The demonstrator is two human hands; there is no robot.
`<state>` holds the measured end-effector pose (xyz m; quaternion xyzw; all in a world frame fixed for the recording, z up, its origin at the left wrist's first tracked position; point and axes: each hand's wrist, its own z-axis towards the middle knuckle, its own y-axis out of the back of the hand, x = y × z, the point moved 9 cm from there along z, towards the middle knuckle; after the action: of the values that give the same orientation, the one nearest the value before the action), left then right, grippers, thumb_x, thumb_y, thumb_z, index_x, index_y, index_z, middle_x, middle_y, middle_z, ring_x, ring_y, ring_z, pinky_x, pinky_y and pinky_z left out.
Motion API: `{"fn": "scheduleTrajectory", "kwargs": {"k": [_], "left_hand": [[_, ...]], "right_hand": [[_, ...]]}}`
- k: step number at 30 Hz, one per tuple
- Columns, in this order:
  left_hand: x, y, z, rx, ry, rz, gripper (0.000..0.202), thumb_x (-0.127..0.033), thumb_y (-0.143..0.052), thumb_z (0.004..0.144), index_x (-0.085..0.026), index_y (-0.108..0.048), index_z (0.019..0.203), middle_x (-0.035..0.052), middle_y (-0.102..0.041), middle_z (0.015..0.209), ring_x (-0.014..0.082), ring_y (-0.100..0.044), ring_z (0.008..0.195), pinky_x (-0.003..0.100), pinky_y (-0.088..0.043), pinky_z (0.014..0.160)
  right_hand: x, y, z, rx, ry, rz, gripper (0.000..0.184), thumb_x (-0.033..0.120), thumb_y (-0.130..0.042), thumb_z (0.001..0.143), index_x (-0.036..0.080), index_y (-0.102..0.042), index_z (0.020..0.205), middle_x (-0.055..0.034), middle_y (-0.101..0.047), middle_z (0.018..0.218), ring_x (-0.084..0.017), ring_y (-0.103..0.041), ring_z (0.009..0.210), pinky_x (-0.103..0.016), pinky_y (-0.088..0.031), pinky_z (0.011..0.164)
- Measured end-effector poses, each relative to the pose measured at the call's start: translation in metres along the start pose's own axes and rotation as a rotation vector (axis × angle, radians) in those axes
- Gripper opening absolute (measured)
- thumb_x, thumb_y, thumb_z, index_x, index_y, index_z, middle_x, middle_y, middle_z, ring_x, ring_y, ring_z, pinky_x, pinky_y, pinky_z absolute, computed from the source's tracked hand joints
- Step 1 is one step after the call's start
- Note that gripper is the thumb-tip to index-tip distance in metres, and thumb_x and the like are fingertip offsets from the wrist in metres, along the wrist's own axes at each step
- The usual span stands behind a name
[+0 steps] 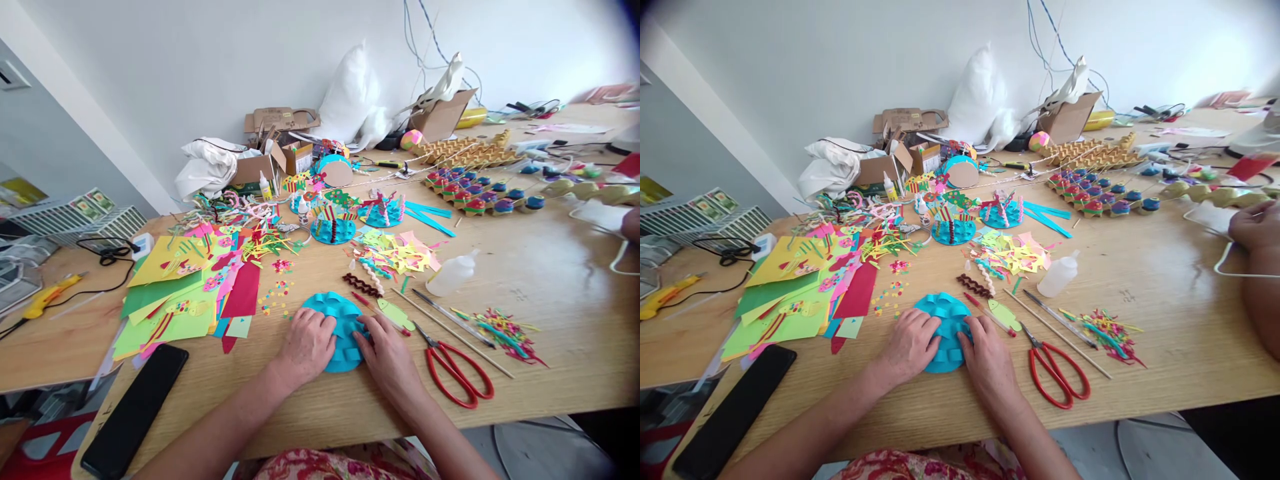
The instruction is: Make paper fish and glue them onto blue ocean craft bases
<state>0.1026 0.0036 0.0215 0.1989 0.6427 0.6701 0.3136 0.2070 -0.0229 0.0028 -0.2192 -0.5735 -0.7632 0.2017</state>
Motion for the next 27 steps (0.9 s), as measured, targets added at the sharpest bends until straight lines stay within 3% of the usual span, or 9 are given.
{"fn": "scheduleTrajectory", "kwargs": {"k": [7,16,22,27], "left_hand": [[0.0,-0.001,0.003,0.019,-0.036,-0.021,0.01,-0.023,-0.046,0.082,-0.019,-0.054,0.082,0.0046,-0.058,0.082,0.0204,-0.05,0.085,0.036,-0.037,0.082],[-0.004,0.003,0.007,0.072,-0.186,-0.042,0.015,-0.028,-0.049,0.082,-0.019,-0.057,0.09,0.0035,-0.059,0.084,0.0192,-0.051,0.087,0.035,-0.036,0.085],[-0.007,-0.003,0.006,0.188,-0.357,-0.156,0.035,-0.026,-0.06,0.075,-0.019,-0.053,0.109,0.0046,-0.06,0.099,0.019,-0.051,0.095,0.031,-0.037,0.086],[-0.007,-0.006,0.003,0.21,-0.439,-0.093,0.037,-0.025,-0.063,0.072,-0.019,-0.054,0.108,0.0058,-0.06,0.099,0.021,-0.05,0.096,0.034,-0.036,0.084]], "right_hand": [[-0.001,0.0,0.002,-0.004,0.013,-0.025,0.019,0.026,-0.04,0.084,0.018,-0.055,0.091,-0.0076,-0.058,0.087,-0.019,-0.057,0.076,-0.03,-0.045,0.064],[-0.002,-0.004,0.014,0.096,0.052,-0.074,0.015,0.022,-0.044,0.083,0.018,-0.057,0.089,-0.0086,-0.059,0.088,-0.02,-0.057,0.083,-0.032,-0.046,0.071],[-0.006,-0.003,0.017,0.093,0.074,0.026,0.021,0.019,-0.042,0.082,0.016,-0.056,0.097,-0.0104,-0.059,0.096,-0.02,-0.057,0.088,-0.033,-0.046,0.076],[-0.012,-0.003,0.018,0.078,0.056,0.134,0.02,0.02,-0.042,0.081,0.017,-0.057,0.095,-0.0088,-0.062,0.093,-0.02,-0.059,0.085,-0.033,-0.047,0.074]]}}
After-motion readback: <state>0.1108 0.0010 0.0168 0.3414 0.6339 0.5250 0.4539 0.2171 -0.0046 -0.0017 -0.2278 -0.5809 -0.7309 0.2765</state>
